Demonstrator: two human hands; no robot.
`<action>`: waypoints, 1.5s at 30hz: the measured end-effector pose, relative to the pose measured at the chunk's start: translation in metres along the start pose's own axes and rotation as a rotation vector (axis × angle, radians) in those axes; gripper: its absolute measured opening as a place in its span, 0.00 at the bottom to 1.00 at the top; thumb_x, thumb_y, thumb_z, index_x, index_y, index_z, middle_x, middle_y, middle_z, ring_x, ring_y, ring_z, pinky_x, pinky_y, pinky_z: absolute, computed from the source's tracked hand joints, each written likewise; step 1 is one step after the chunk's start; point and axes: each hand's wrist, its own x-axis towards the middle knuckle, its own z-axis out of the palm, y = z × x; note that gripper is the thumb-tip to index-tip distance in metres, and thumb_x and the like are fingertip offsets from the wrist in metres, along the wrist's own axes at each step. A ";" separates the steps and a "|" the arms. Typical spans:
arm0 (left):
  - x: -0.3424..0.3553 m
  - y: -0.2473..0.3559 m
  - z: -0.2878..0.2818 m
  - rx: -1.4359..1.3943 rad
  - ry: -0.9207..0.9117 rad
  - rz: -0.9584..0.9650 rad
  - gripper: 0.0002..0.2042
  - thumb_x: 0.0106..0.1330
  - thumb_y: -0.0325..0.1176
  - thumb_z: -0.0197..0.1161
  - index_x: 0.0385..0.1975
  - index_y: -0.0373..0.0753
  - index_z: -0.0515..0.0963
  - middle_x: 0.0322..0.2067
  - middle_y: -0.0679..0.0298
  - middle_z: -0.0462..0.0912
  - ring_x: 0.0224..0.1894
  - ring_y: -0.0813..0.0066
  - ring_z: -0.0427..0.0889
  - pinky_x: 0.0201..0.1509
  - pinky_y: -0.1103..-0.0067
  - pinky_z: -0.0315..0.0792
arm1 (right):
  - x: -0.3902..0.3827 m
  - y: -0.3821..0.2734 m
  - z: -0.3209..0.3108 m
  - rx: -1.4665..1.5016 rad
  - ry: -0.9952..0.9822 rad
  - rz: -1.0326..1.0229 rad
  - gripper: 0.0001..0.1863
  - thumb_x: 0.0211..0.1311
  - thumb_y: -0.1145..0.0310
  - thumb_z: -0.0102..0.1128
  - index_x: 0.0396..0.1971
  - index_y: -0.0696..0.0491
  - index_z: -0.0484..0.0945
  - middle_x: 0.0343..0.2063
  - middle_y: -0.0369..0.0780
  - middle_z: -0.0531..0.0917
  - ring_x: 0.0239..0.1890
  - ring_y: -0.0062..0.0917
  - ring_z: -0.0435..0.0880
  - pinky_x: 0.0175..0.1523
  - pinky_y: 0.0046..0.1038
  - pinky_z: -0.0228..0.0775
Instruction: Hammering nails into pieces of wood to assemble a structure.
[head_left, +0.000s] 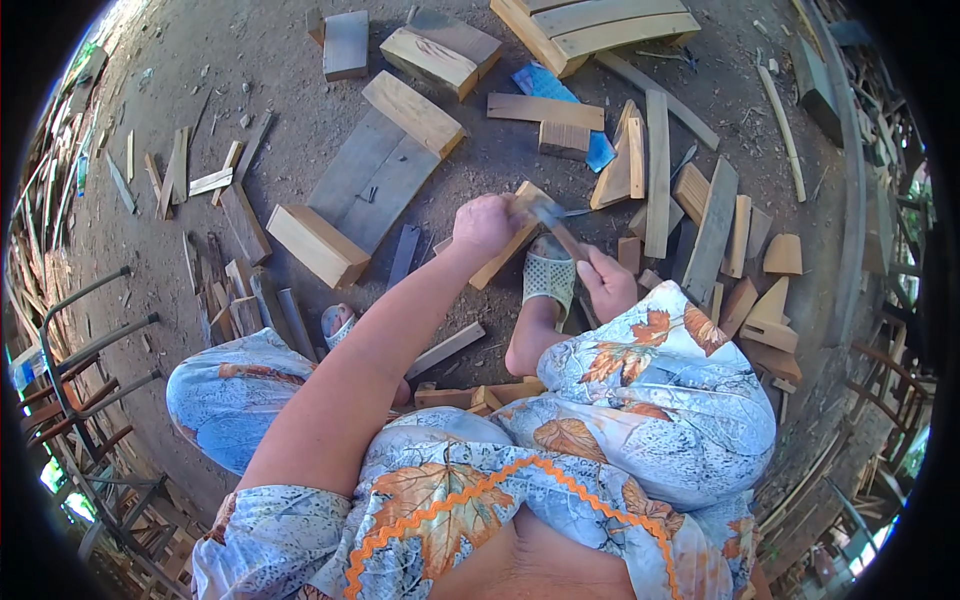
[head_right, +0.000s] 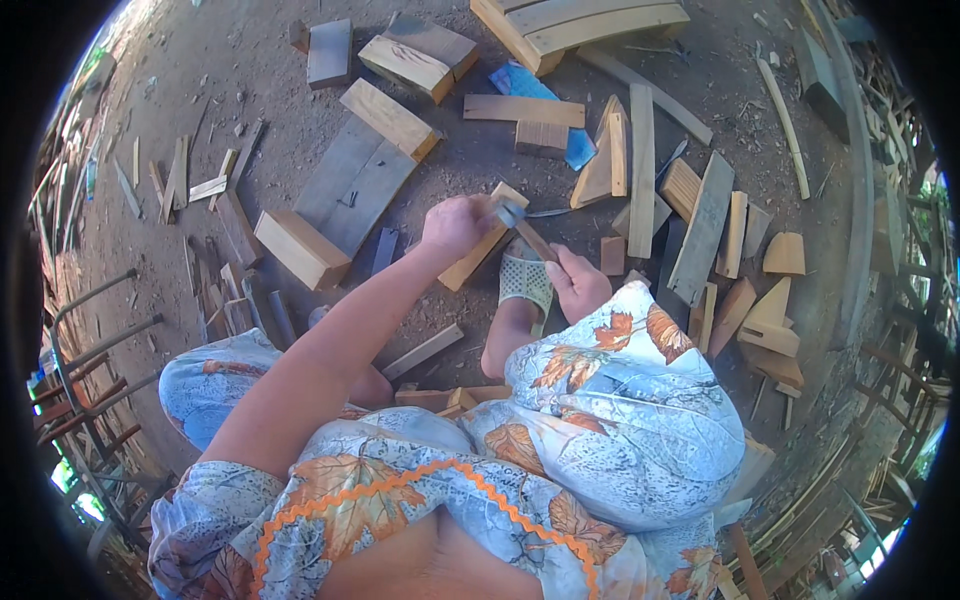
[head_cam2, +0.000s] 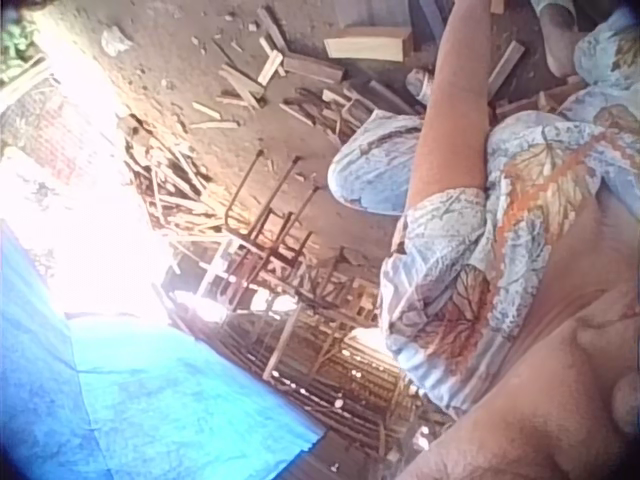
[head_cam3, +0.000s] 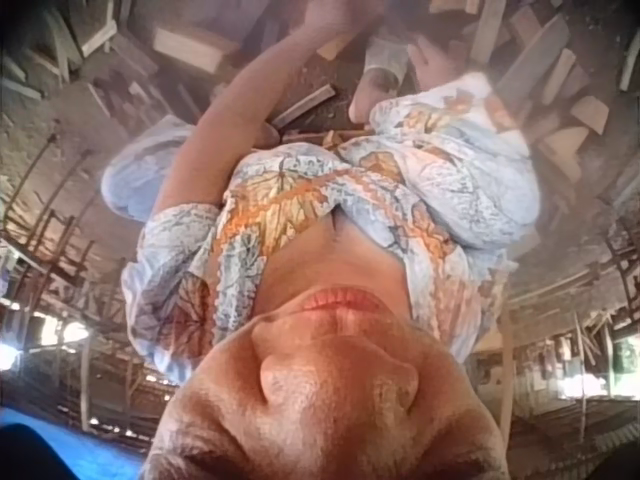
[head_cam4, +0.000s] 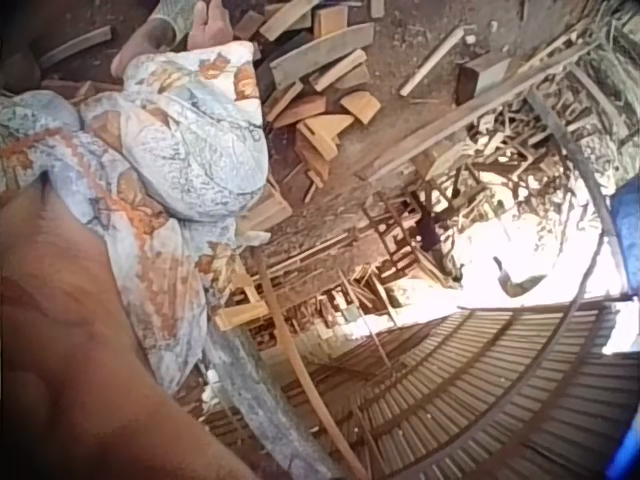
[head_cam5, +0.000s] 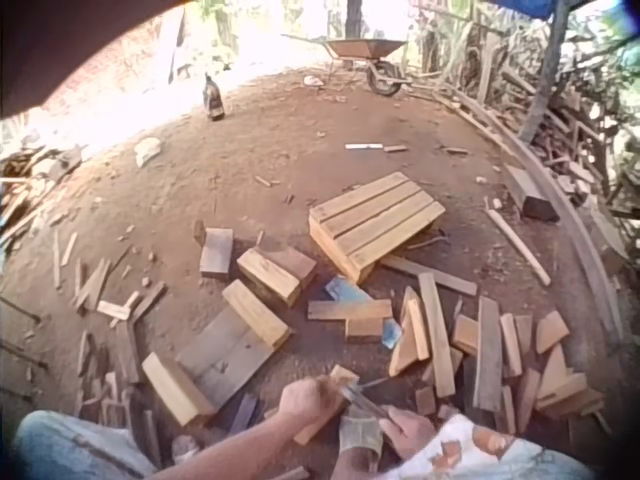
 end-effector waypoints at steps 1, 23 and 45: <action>0.000 0.000 0.000 -0.003 0.011 0.012 0.19 0.62 0.50 0.59 0.48 0.48 0.79 0.36 0.53 0.84 0.42 0.53 0.83 0.47 0.63 0.75 | 0.001 0.002 0.001 -0.106 -0.033 -0.020 0.17 0.72 0.64 0.50 0.55 0.55 0.73 0.38 0.45 0.82 0.39 0.33 0.83 0.45 0.29 0.72; 0.001 0.004 -0.007 0.033 -0.041 -0.005 0.19 0.62 0.50 0.60 0.46 0.45 0.81 0.37 0.53 0.83 0.43 0.55 0.83 0.48 0.64 0.75 | 0.003 -0.003 0.005 0.195 -0.033 0.030 0.18 0.72 0.61 0.51 0.55 0.53 0.76 0.22 0.30 0.72 0.24 0.13 0.69 0.30 0.18 0.64; 0.002 0.002 -0.004 0.030 -0.030 -0.006 0.20 0.62 0.50 0.60 0.49 0.47 0.80 0.36 0.54 0.84 0.42 0.55 0.83 0.48 0.64 0.75 | 0.001 -0.004 0.005 0.192 -0.030 0.152 0.17 0.71 0.62 0.52 0.54 0.53 0.76 0.20 0.30 0.72 0.22 0.11 0.68 0.27 0.16 0.62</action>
